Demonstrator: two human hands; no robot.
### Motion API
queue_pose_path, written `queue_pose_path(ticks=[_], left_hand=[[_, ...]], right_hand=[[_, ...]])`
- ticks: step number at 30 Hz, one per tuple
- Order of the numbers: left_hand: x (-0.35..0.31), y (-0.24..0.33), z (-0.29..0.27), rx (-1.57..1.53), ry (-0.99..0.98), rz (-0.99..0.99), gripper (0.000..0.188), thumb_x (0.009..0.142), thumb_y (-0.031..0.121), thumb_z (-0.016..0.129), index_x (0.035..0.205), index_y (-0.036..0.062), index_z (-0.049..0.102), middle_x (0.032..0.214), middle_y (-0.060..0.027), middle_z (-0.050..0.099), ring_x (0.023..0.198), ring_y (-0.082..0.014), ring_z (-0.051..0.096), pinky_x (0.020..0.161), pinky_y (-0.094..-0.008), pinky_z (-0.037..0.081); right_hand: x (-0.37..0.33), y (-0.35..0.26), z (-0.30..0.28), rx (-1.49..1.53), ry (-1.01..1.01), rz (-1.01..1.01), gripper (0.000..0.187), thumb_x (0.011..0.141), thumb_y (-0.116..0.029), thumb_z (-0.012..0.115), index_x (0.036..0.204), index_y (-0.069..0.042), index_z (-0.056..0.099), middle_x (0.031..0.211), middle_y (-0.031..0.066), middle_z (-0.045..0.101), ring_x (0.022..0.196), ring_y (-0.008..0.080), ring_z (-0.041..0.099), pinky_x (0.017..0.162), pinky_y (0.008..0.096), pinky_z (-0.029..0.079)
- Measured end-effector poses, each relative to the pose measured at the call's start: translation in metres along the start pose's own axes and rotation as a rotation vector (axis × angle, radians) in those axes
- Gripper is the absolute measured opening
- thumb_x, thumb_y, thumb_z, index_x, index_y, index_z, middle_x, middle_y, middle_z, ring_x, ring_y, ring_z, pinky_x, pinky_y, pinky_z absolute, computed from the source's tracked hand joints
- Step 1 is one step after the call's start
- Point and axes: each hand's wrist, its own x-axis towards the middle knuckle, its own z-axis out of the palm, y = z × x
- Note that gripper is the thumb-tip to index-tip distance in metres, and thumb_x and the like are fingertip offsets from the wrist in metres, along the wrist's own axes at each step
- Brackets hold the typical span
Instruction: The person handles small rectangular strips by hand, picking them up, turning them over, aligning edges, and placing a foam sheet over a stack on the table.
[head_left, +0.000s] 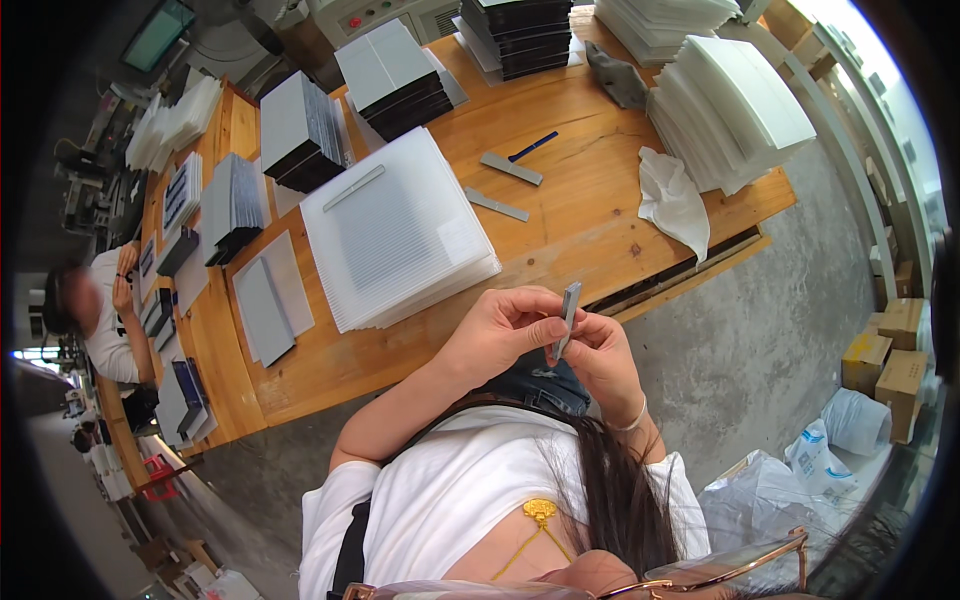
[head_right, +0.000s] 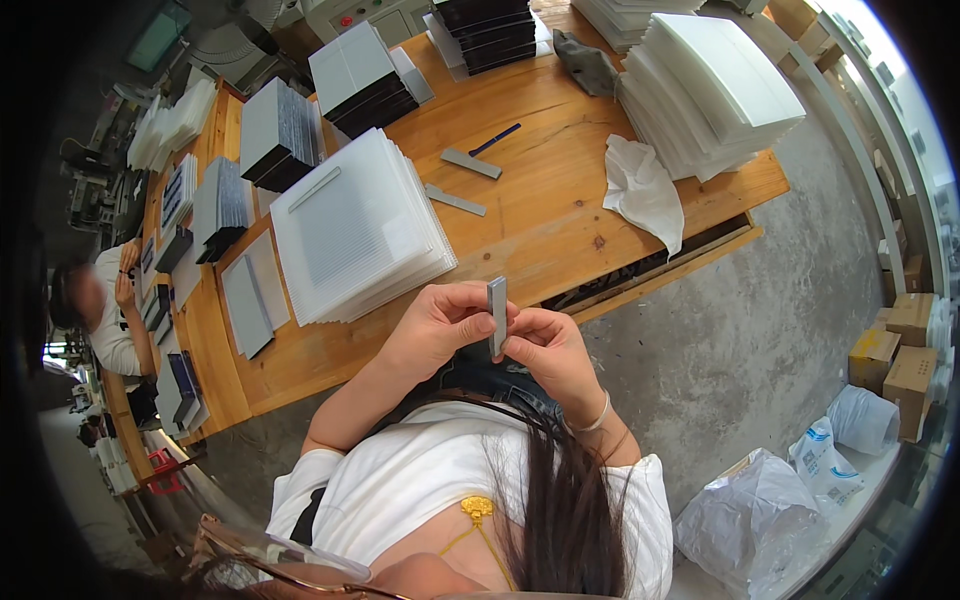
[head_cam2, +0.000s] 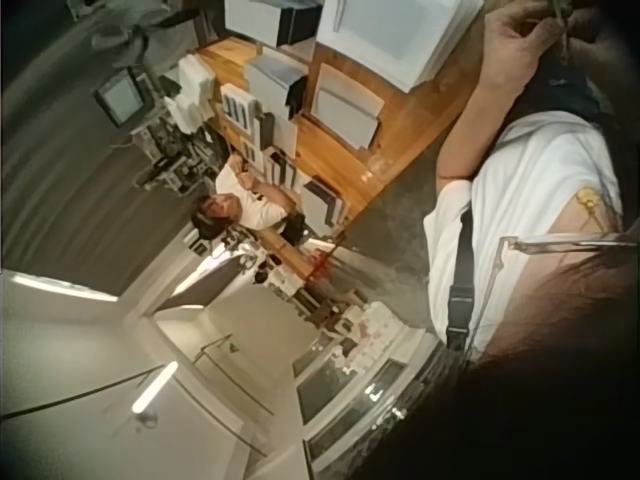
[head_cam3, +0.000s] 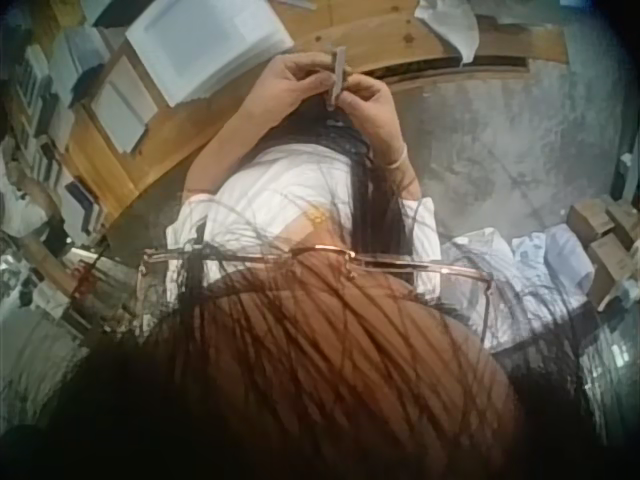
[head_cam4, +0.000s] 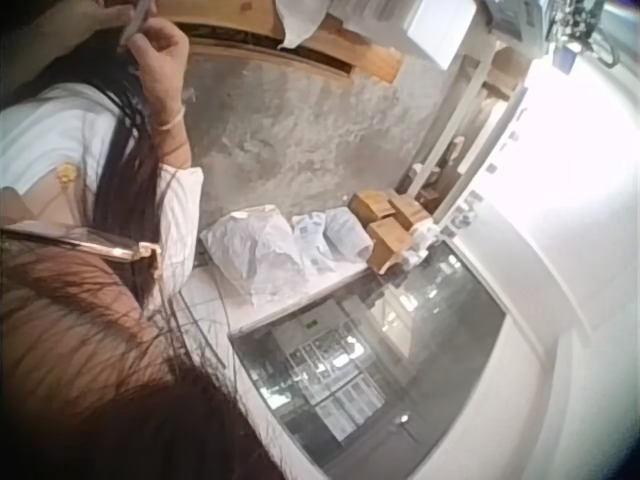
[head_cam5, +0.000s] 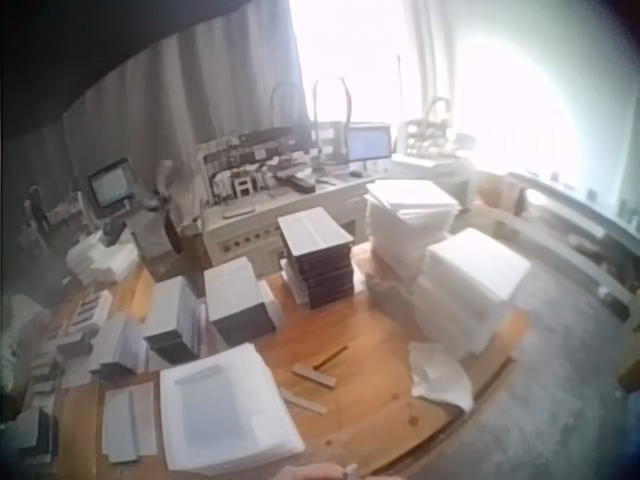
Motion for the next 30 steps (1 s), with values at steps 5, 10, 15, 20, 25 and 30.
queue_pose_path(ticks=[5, 10, 15, 20, 25, 30], left_hand=[[-0.001, 0.000, 0.009, -0.044, 0.120, 0.047, 0.029, 0.083, 0.015, 0.071, 0.105, -0.0028, 0.064, 0.100, -0.0052, 0.062, 0.091, -0.0121, 0.060, 0.082, -0.0254, 0.050], [-0.008, 0.007, 0.014, 0.441, 0.239, 0.101, 0.025, 0.077, 0.005, 0.075, 0.099, -0.0042, 0.066, 0.098, -0.0081, 0.063, 0.084, -0.0118, 0.062, 0.078, -0.0251, 0.053], [-0.010, 0.002, 0.014, 0.379, 0.285, 0.117, 0.019, 0.077, 0.004, 0.075, 0.092, -0.0034, 0.069, 0.091, -0.0076, 0.065, 0.080, -0.0112, 0.062, 0.071, -0.0237, 0.052], [-0.008, 0.002, 0.011, 0.539, 0.278, 0.229, 0.015, 0.076, 0.005, 0.075, 0.089, -0.0003, 0.070, 0.084, -0.0075, 0.067, 0.078, -0.0134, 0.063, 0.067, -0.0240, 0.050], [-0.006, 0.000, 0.007, 0.670, 0.243, 0.369, 0.014, 0.075, 0.006, 0.074, 0.087, 0.0007, 0.069, 0.083, -0.0085, 0.068, 0.075, -0.0177, 0.063, 0.068, -0.0271, 0.049], [-0.004, -0.008, 0.004, 0.689, 0.256, 0.409, 0.014, 0.075, 0.006, 0.074, 0.087, 0.0006, 0.070, 0.083, -0.0085, 0.068, 0.076, -0.0172, 0.063, 0.068, -0.0267, 0.049]], right_hand=[[0.001, -0.003, 0.006, -0.034, 0.046, -0.075, 0.017, 0.084, -0.001, 0.066, 0.099, 0.003, 0.062, 0.094, 0.0079, 0.066, 0.083, 0.0145, 0.063, 0.076, 0.0286, 0.054], [0.002, -0.005, 0.008, -0.201, 0.216, -0.285, 0.016, 0.084, 0.003, 0.064, 0.100, 0.005, 0.062, 0.097, 0.0094, 0.064, 0.086, 0.0134, 0.062, 0.079, 0.0255, 0.051], [0.003, -0.005, 0.016, -0.252, 0.188, -0.369, 0.016, 0.083, 0.007, 0.063, 0.099, 0.006, 0.061, 0.097, 0.0095, 0.063, 0.088, 0.0137, 0.062, 0.079, 0.0238, 0.050], [0.004, -0.009, 0.019, -0.284, 0.171, -0.366, 0.015, 0.083, 0.008, 0.064, 0.098, 0.006, 0.062, 0.097, 0.0100, 0.062, 0.088, 0.0141, 0.061, 0.079, 0.0236, 0.050], [0.005, -0.010, 0.019, -0.332, 0.135, -0.409, 0.015, 0.081, 0.009, 0.065, 0.095, 0.006, 0.062, 0.096, 0.0109, 0.062, 0.088, 0.0149, 0.061, 0.079, 0.0246, 0.050], [0.006, -0.010, 0.019, -0.354, 0.149, -0.400, 0.014, 0.081, 0.009, 0.065, 0.094, 0.006, 0.061, 0.097, 0.0111, 0.061, 0.089, 0.0155, 0.060, 0.080, 0.0250, 0.050]])
